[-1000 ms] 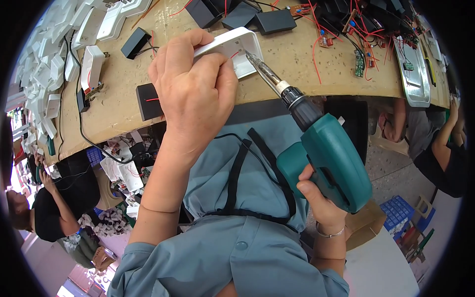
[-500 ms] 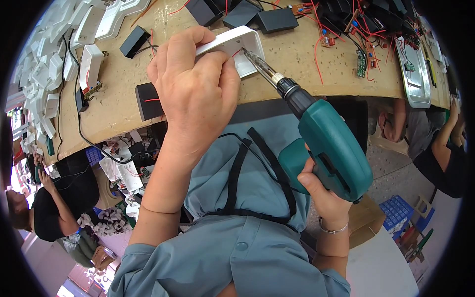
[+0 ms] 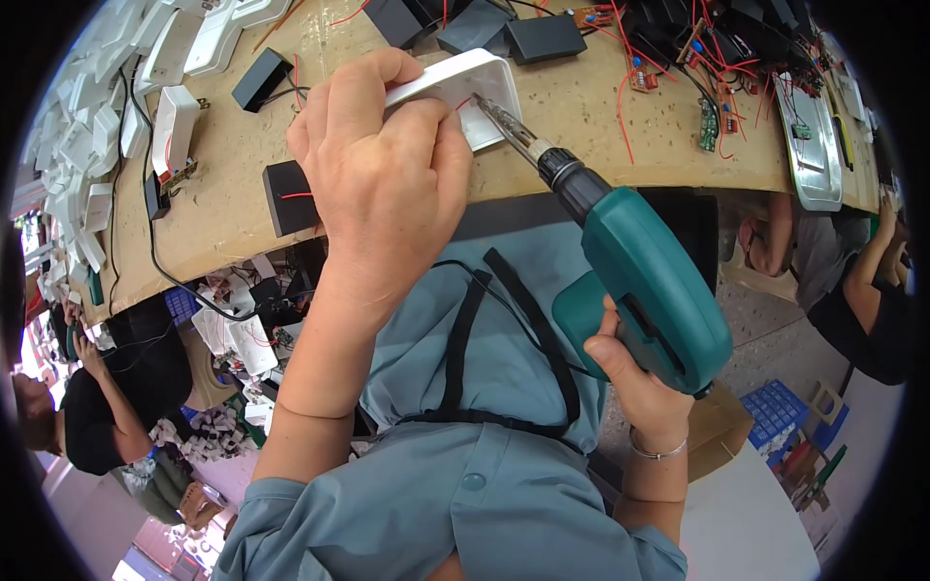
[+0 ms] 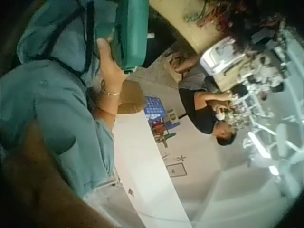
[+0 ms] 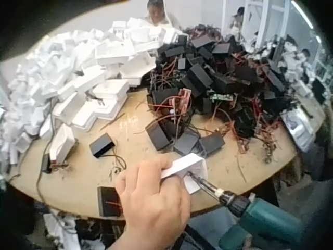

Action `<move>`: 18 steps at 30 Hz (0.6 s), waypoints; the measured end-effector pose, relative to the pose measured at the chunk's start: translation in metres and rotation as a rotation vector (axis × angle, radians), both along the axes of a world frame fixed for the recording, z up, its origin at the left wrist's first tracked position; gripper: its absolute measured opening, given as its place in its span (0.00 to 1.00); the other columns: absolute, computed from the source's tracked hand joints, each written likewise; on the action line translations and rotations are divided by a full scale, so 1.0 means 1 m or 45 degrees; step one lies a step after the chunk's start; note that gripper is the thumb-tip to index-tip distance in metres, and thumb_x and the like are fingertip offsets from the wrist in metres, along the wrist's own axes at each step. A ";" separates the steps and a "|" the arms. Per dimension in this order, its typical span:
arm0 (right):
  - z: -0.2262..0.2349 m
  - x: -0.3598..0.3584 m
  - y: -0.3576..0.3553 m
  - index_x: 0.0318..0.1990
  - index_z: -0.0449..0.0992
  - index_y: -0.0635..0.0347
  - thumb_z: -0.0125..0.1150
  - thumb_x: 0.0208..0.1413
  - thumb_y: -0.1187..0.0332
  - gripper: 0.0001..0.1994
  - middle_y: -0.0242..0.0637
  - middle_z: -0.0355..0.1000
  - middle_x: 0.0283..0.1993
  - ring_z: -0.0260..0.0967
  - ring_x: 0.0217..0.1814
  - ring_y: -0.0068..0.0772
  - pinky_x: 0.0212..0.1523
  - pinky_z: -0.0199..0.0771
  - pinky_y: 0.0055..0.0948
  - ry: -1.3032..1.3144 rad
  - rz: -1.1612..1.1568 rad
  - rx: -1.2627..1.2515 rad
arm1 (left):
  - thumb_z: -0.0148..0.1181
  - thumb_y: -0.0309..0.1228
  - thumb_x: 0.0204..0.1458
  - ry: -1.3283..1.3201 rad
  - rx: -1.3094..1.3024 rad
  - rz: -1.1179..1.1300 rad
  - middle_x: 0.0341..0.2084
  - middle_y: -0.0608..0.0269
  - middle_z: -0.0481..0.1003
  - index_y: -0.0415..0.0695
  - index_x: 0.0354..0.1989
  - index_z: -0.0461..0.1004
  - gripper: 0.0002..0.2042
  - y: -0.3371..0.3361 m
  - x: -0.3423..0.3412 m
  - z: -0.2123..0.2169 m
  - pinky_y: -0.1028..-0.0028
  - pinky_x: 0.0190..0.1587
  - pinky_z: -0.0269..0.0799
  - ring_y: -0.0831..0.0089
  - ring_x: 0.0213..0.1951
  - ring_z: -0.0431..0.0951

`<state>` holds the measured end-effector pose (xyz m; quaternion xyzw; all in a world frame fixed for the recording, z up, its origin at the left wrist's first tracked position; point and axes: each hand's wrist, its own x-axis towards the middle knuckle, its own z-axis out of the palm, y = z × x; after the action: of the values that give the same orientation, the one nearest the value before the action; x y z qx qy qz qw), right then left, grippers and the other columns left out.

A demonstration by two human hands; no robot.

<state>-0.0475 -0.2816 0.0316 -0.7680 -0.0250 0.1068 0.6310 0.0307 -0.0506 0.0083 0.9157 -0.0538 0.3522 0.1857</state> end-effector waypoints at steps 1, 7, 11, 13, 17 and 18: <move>0.001 0.000 0.002 0.51 0.67 0.69 0.66 0.45 0.77 0.24 0.38 0.69 0.37 0.65 0.31 0.24 0.32 0.67 0.21 0.004 -0.018 0.054 | 0.61 0.26 0.37 0.000 0.000 0.000 0.36 0.61 0.71 0.41 0.22 0.76 0.03 0.000 0.000 0.000 0.67 0.44 0.57 0.64 0.39 0.70; 0.010 0.002 0.009 0.47 0.70 0.69 0.65 0.45 0.81 0.19 0.34 0.69 0.32 0.64 0.32 0.22 0.34 0.66 0.19 0.009 -0.023 0.118 | 0.59 0.24 0.34 -0.078 -0.028 -0.041 0.37 0.61 0.69 0.38 0.17 0.71 0.04 0.000 0.003 -0.006 0.64 0.42 0.54 0.64 0.39 0.66; 0.002 -0.003 0.001 0.53 0.64 0.68 0.69 0.44 0.74 0.28 0.41 0.69 0.41 0.68 0.33 0.28 0.33 0.70 0.24 0.020 -0.057 0.028 | 0.58 0.24 0.33 -0.075 -0.027 -0.044 0.37 0.60 0.69 0.38 0.16 0.71 0.03 -0.001 0.003 -0.006 0.64 0.42 0.54 0.64 0.39 0.66; 0.001 -0.003 0.000 0.54 0.64 0.68 0.68 0.44 0.74 0.28 0.42 0.69 0.42 0.68 0.33 0.28 0.33 0.70 0.24 0.008 -0.036 0.037 | 0.58 0.24 0.33 -0.073 -0.024 -0.042 0.37 0.60 0.69 0.38 0.16 0.71 0.03 -0.001 0.003 -0.006 0.64 0.42 0.54 0.64 0.39 0.66; 0.008 -0.001 0.004 0.57 0.61 0.68 0.67 0.44 0.76 0.30 0.48 0.69 0.48 0.68 0.33 0.27 0.33 0.71 0.24 0.059 -0.043 0.022 | 0.58 0.24 0.33 -0.074 -0.024 -0.038 0.37 0.60 0.69 0.38 0.16 0.70 0.03 -0.001 0.003 -0.005 0.64 0.42 0.54 0.64 0.39 0.66; 0.009 0.000 0.006 0.57 0.61 0.68 0.67 0.44 0.76 0.30 0.48 0.69 0.48 0.68 0.33 0.27 0.33 0.71 0.24 0.059 -0.044 0.021 | 0.58 0.24 0.33 -0.067 -0.021 -0.039 0.37 0.60 0.69 0.38 0.16 0.70 0.03 -0.002 0.003 -0.005 0.64 0.42 0.54 0.64 0.39 0.66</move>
<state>-0.0476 -0.2761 0.0411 -0.7603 0.0019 0.1135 0.6396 0.0339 -0.0523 0.0034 0.9037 -0.0700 0.3737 0.1970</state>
